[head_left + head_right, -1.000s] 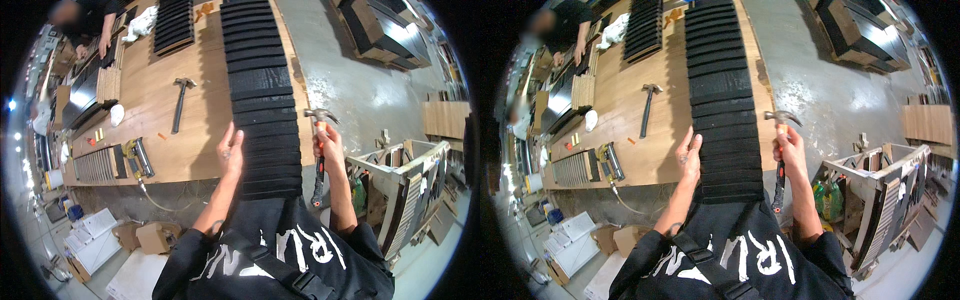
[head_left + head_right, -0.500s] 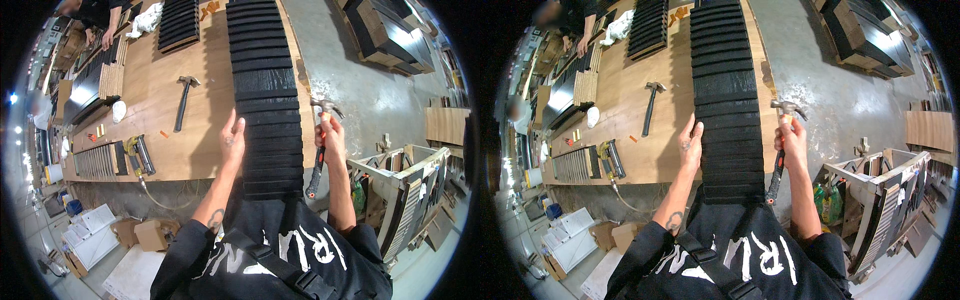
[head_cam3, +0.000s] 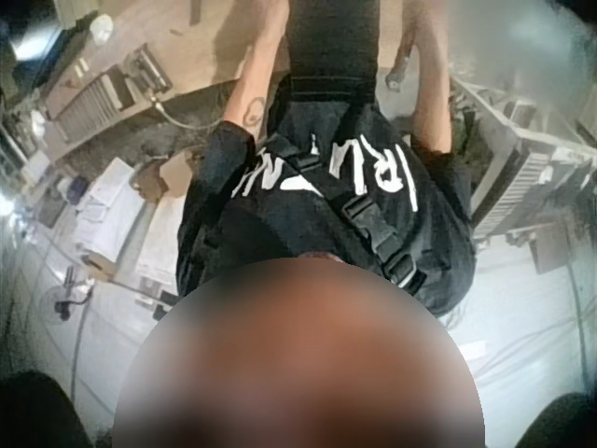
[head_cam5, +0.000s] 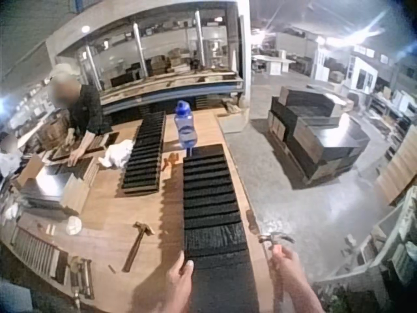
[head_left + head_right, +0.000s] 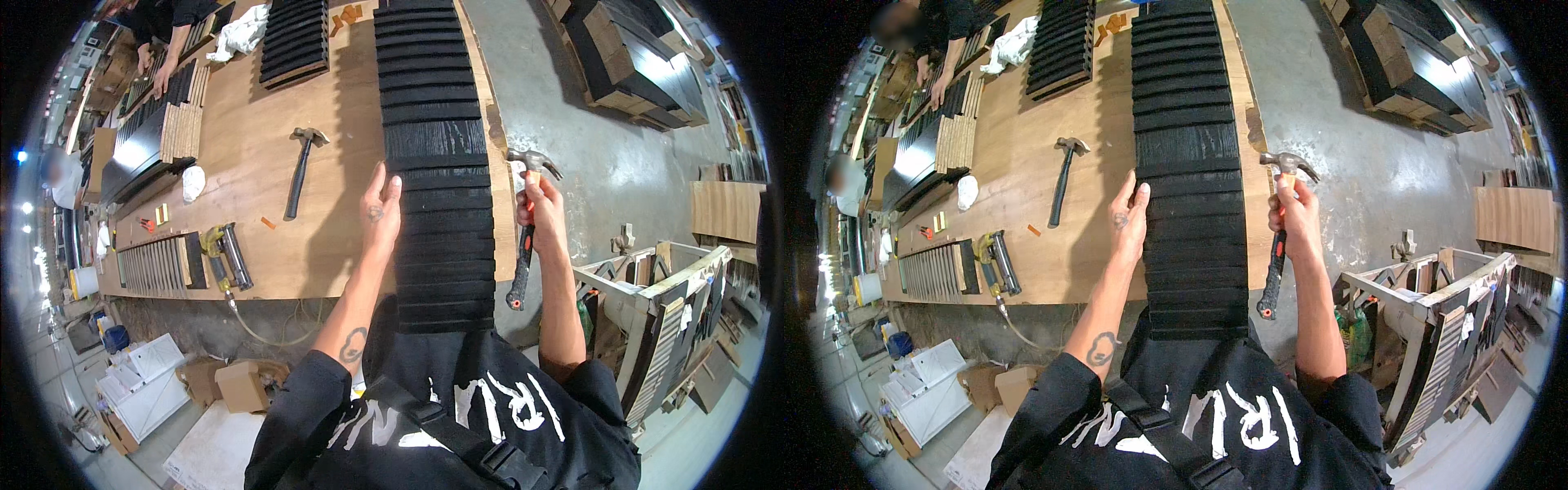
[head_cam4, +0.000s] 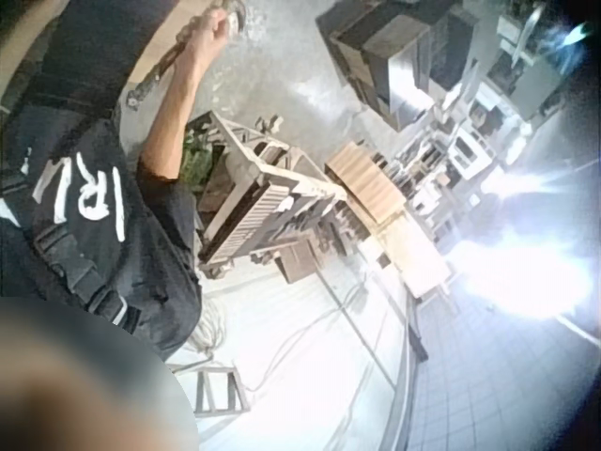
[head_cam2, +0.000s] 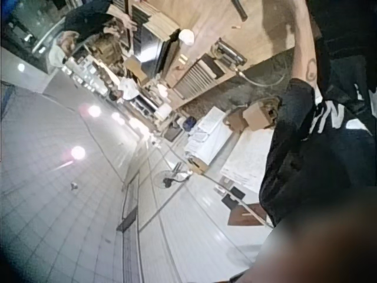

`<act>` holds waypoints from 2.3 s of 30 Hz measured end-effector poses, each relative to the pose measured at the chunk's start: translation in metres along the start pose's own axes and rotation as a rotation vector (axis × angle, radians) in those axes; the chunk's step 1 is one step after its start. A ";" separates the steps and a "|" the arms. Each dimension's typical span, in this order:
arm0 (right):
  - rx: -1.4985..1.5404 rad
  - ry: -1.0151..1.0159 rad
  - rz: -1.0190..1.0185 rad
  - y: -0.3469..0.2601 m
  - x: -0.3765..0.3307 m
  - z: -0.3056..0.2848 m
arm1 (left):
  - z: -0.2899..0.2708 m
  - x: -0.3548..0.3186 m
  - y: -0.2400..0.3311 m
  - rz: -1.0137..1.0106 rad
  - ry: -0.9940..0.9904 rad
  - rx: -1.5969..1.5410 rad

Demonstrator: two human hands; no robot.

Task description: The person assembles a wooden panel by arranging thin wooden slats on a black base, then uses a hammer and a pneumatic nail gun to secure the slats. The person flips the panel and continues fastening slats along the edges, then stacks the finished panel with others.

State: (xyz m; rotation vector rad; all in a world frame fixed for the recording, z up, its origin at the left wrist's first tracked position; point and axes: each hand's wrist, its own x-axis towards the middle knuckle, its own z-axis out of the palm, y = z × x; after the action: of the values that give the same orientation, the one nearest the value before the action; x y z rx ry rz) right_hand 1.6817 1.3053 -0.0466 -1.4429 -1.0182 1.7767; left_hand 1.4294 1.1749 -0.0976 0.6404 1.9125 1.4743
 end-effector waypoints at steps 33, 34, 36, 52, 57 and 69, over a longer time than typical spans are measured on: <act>-0.031 -0.225 0.114 -0.048 0.071 0.072 | 0.023 0.091 0.026 -0.017 0.079 0.033; -0.019 -0.174 0.111 -0.049 0.071 0.071 | 0.024 0.091 0.026 -0.024 0.066 0.013; 0.009 -0.076 0.111 -0.052 0.069 0.070 | 0.023 0.089 0.029 -0.044 0.061 0.001; -0.022 -0.127 0.074 -0.045 0.092 0.039 | 0.022 0.107 -0.001 0.079 0.044 -0.229; 0.020 -0.138 0.048 -0.049 0.117 0.047 | 0.028 0.127 0.027 0.052 0.000 -0.045; 0.181 -0.315 0.179 -0.061 0.117 0.066 | 0.038 0.129 0.017 0.083 0.057 -0.065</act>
State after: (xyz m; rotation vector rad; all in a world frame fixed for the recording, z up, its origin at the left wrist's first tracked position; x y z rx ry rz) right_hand 1.5931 1.4227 -0.0453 -1.1984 -0.8721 2.2161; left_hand 1.3692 1.2960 -0.1119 0.6617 1.8920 1.6161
